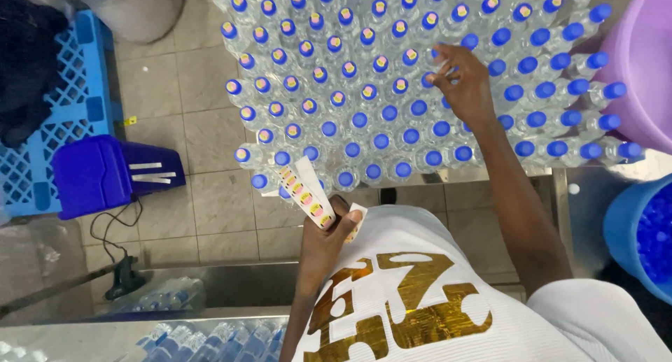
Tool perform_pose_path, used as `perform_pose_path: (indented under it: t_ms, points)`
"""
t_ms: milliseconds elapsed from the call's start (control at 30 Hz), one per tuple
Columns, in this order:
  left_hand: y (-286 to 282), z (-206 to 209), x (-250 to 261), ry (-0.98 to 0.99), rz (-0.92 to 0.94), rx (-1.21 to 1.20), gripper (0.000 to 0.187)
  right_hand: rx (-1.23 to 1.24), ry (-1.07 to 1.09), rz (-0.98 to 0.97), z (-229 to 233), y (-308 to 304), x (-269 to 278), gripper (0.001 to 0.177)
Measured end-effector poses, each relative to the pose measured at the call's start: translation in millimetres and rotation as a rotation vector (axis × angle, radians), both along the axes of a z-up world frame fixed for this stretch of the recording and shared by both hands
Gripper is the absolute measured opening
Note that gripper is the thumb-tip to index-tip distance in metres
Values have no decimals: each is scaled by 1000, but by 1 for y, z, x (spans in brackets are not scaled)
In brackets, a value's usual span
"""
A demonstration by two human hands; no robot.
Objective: Manually applying small circular labels to the caps of bottled water on a production tray.
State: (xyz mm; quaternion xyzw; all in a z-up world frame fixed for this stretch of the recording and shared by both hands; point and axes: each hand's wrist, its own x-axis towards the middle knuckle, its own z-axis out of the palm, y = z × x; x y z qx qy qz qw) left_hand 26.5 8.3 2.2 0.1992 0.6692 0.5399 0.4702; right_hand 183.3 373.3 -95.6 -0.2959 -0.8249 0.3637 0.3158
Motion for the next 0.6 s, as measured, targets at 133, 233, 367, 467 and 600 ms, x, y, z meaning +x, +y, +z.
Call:
perform_pose_path:
  t_ms: [133,233,367,467,600]
  points:
    - [-1,-12,-3,3,-49,45,37,-114,76,-46,-18,9,-5,40]
    - [3,-1,-2,-26,-53,54,36,-67,-4,-80,-18,12,-3,28]
    - [0,-7,-2,29,-41,124,32,-23,23,-63,-21,28,1,20]
    - [-6,-8,-2,70,-29,62,31,-157,0,-130,-1,31,16,20]
    - [-6,-4,-1,86,8,58,31,-310,-226,-212,31,33,40,30]
